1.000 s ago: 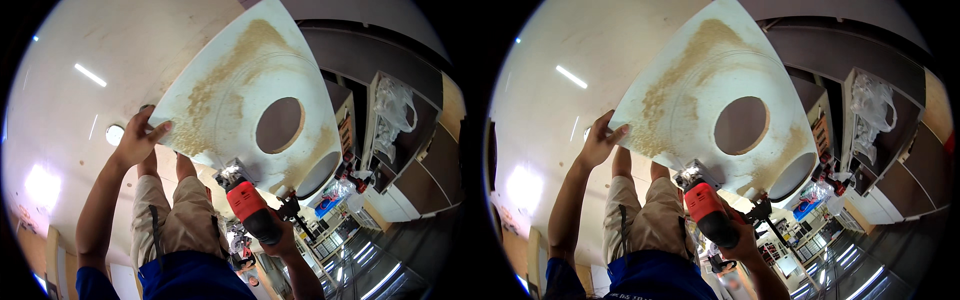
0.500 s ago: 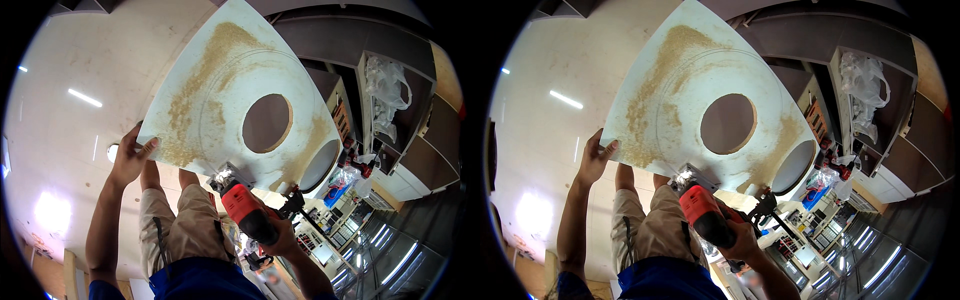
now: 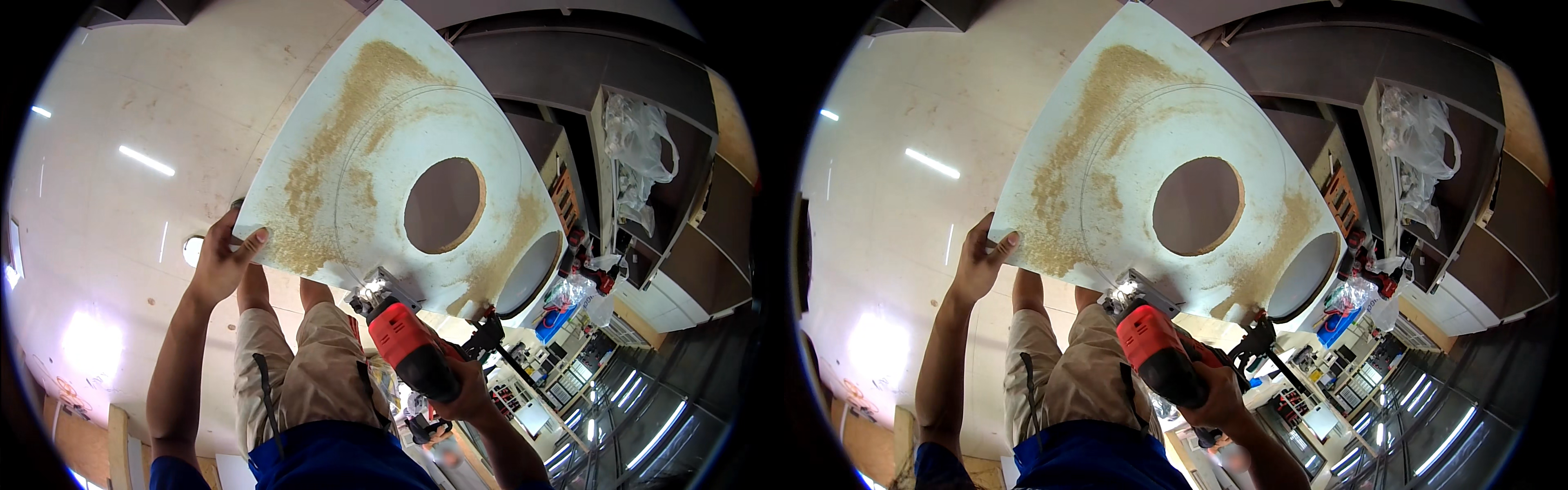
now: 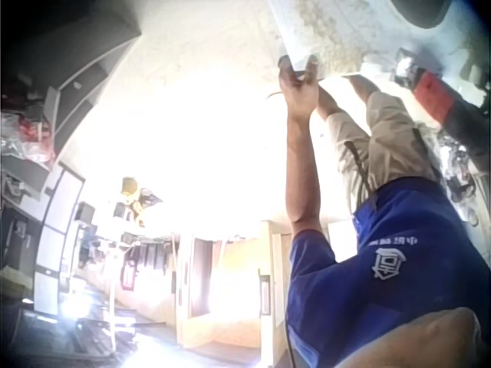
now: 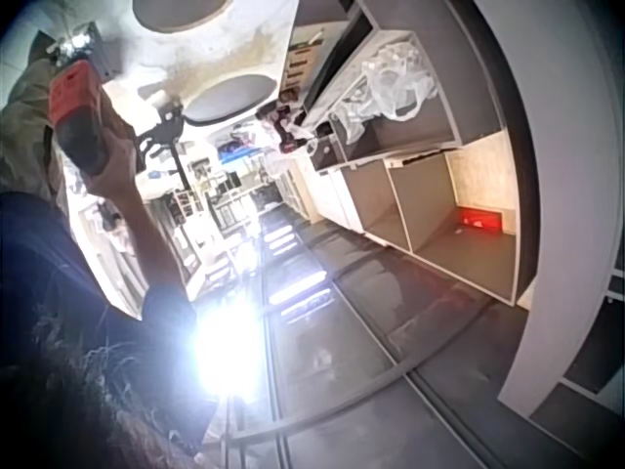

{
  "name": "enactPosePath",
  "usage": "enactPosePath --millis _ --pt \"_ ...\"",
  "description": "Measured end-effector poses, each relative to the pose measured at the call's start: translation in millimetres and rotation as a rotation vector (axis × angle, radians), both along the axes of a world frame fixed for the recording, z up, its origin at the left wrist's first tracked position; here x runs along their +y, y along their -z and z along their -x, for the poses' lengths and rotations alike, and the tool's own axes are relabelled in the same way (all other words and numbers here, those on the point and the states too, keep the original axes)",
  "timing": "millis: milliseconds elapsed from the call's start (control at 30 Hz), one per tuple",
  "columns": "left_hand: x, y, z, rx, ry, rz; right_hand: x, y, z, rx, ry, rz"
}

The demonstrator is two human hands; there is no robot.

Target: The person uses a red oscillating multi-tool to cut along a marked circular line on a large white board. The person holds the board steady with one hand while guiding the tool with the other, producing sawdust as the cut progresses.

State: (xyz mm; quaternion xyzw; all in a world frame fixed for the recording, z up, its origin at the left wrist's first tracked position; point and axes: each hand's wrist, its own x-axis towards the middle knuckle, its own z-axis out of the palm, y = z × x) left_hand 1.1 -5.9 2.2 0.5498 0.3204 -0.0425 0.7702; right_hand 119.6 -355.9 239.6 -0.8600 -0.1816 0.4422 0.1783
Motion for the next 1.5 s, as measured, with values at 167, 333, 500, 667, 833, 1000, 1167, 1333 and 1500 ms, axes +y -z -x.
enactPosePath --millis 167,333,500,667,833,1000,1167,1333,1500 --pt "0 -4 -1 0.005 -0.008 0.029 1 -1 -2 0.002 -0.025 0.008" --pt "1 -4 -1 0.031 0.016 -0.017 -2 2 -3 -0.011 -0.044 -0.023" --pt "-1 -3 -1 0.021 -0.002 -0.013 3 -1 -4 0.015 -0.035 0.015" --pt "0 -5 -2 0.022 -0.014 0.018 10 -4 -8 0.034 -0.064 -0.007" --pt "0 -2 1 0.055 -0.001 -0.001 10 -3 -6 0.033 -0.028 0.009" --pt "0 -2 0 0.037 -0.007 -0.001 9 0 -6 0.026 -0.035 -0.023" --pt "1 -5 0 0.032 0.007 0.006 5 -4 -8 0.096 -0.049 0.031" --pt "0 -7 -2 0.038 0.005 0.0 4 -3 -8 0.085 -0.059 0.028" --pt "0 -6 -1 0.047 0.009 -0.005 8 -3 -7 0.09 -0.033 0.033"
